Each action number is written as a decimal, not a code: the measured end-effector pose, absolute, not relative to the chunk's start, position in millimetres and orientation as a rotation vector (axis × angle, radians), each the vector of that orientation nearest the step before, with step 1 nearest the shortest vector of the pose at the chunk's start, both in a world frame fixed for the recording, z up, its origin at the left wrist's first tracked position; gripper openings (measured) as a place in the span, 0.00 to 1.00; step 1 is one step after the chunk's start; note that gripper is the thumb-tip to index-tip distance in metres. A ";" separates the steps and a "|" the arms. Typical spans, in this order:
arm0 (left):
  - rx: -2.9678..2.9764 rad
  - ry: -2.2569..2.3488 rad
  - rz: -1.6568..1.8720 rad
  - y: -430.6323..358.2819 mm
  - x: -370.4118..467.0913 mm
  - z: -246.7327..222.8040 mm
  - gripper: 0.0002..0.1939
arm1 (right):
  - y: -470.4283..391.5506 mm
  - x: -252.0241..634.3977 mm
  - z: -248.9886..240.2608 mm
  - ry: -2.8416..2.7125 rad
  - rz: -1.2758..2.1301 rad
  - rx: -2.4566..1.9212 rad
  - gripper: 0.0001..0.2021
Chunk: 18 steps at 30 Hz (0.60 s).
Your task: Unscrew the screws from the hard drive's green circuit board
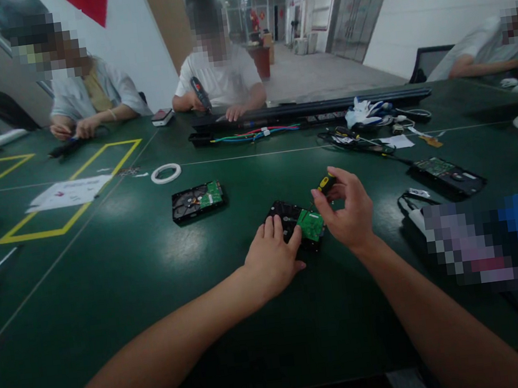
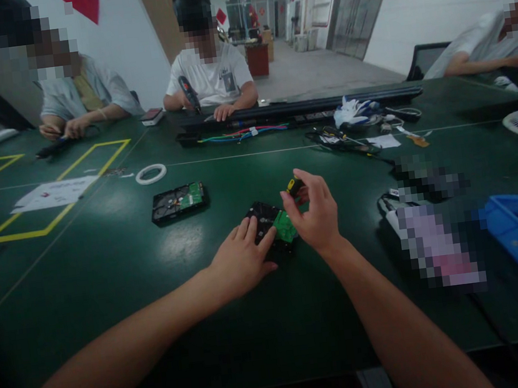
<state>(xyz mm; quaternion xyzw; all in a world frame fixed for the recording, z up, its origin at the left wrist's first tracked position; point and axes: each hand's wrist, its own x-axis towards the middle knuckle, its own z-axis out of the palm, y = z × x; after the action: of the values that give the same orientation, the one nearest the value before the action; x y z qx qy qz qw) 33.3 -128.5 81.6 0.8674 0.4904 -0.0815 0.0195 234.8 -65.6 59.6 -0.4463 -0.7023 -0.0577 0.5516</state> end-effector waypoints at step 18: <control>2.691 1.529 -0.269 -128.5 33.9 81.2 0.44 | -65.2 235.5 59.3 -1.651 -0.137 -1.084 0.26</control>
<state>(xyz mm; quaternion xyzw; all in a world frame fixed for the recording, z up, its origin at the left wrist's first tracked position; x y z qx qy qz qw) 33.9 -128.5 81.2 0.8661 0.4919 -0.0866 0.0174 235.5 -65.2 59.3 -0.4578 -0.6971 -0.0577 0.5488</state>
